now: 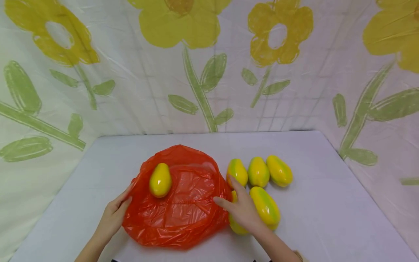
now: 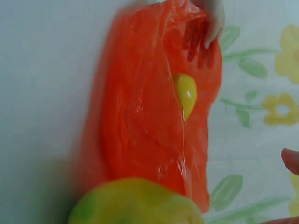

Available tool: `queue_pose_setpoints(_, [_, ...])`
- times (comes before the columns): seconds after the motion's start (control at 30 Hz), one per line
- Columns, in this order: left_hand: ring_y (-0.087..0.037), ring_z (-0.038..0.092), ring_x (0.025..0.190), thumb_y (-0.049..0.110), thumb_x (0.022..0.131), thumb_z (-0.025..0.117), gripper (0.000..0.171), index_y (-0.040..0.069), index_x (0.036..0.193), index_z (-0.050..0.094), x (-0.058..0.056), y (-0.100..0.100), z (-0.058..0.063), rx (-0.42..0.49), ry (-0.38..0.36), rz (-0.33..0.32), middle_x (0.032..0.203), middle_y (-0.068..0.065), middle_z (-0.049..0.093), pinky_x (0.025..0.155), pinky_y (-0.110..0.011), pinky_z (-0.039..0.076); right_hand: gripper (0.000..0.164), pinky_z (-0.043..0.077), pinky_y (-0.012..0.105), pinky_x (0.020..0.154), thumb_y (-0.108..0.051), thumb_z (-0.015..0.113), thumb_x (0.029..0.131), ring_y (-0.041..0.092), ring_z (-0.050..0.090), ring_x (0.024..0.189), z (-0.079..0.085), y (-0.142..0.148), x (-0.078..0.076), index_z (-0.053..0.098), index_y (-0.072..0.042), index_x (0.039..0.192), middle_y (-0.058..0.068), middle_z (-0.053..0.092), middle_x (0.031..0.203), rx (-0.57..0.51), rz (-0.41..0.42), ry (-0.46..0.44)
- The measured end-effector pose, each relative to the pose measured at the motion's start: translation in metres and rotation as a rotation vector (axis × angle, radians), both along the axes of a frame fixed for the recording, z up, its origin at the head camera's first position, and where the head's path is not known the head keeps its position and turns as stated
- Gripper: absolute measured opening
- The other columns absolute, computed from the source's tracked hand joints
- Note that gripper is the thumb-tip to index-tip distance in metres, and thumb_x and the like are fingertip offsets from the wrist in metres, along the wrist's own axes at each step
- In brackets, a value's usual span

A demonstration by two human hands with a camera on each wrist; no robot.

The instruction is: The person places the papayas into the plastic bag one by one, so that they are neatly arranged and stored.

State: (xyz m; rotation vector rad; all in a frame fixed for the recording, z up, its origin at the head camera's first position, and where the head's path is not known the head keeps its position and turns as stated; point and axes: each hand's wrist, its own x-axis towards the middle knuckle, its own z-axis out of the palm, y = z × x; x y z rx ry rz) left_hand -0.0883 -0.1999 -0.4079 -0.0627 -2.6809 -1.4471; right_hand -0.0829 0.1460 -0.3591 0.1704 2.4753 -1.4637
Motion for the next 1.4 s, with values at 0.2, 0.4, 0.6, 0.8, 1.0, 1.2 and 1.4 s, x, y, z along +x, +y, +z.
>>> queue_pose_setpoints(0.2, [-0.040,0.039,0.133,0.002,0.100,0.045,0.042,-0.005,0.141,0.045,0.000,0.000,-0.001,0.014,-0.001,-0.001,0.142,-0.024,0.046,0.107,-0.051,0.028,0.085,0.029,0.061,0.109,-0.041,0.065,0.092,0.047,0.024,0.140,0.001,0.023,0.002,0.017,-0.013,0.157,0.019,0.019,0.159,-0.009,0.000,0.023])
queue_pose_setpoints(0.4, [-0.041,0.039,0.133,0.001,0.100,0.044,0.042,-0.006,0.141,0.044,0.000,0.000,-0.002,0.018,-0.002,-0.003,0.141,-0.025,0.045,0.107,-0.052,0.029,0.088,0.019,0.061,0.113,-0.043,0.062,0.093,0.046,0.020,0.141,0.003,0.042,0.002,0.010,-0.012,0.157,0.016,0.014,0.161,0.018,-0.026,0.003])
queue_pose_setpoints(0.6, [-0.041,0.040,0.132,0.001,0.100,0.045,0.041,-0.007,0.140,0.045,0.000,-0.001,-0.001,0.008,0.000,0.003,0.140,-0.026,0.046,0.106,-0.052,0.029,0.090,0.017,0.061,0.113,-0.043,0.062,0.094,0.049,0.017,0.141,0.000,0.054,0.001,0.007,-0.009,0.157,0.023,0.009,0.160,0.035,-0.040,-0.011])
queue_pose_setpoints(0.8, [-0.043,0.037,0.134,0.002,0.101,0.044,0.042,-0.007,0.142,0.042,0.000,-0.002,-0.001,0.020,-0.019,-0.004,0.142,-0.027,0.043,0.106,-0.052,0.030,0.094,0.015,0.060,0.114,-0.043,0.062,0.094,0.048,0.013,0.142,-0.004,0.063,0.000,0.003,-0.008,0.157,0.023,0.006,0.160,0.051,-0.061,-0.022])
queue_pose_setpoints(1.0, [-0.042,0.037,0.134,0.001,0.101,0.044,0.042,-0.007,0.142,0.043,0.000,-0.002,-0.001,0.018,-0.013,-0.004,0.142,-0.026,0.044,0.107,-0.050,0.029,0.095,0.015,0.067,0.110,-0.045,0.060,0.094,0.053,0.009,0.140,-0.009,0.073,-0.001,-0.003,-0.009,0.156,0.026,0.003,0.158,0.119,-0.080,-0.054])
queue_pose_setpoints(1.2, [-0.040,0.039,0.133,0.003,0.101,0.044,0.042,-0.005,0.142,0.044,-0.001,-0.002,-0.003,0.005,0.006,-0.009,0.142,-0.024,0.045,0.107,-0.025,0.031,0.097,0.012,0.069,0.109,-0.047,0.060,0.094,0.051,0.003,0.142,-0.021,0.081,-0.003,-0.005,-0.008,0.156,0.027,0.001,0.158,0.120,-0.085,-0.081])
queue_pose_setpoints(1.4, [-0.039,0.040,0.133,0.003,0.100,0.045,0.041,-0.005,0.141,0.045,-0.001,-0.002,-0.002,0.017,0.021,-0.008,0.141,-0.023,0.046,0.093,-0.001,0.021,0.100,0.009,0.069,0.110,-0.049,0.060,0.093,0.051,0.001,0.142,-0.034,0.084,-0.006,-0.004,-0.004,0.155,0.029,0.001,0.157,0.107,-0.090,-0.117])
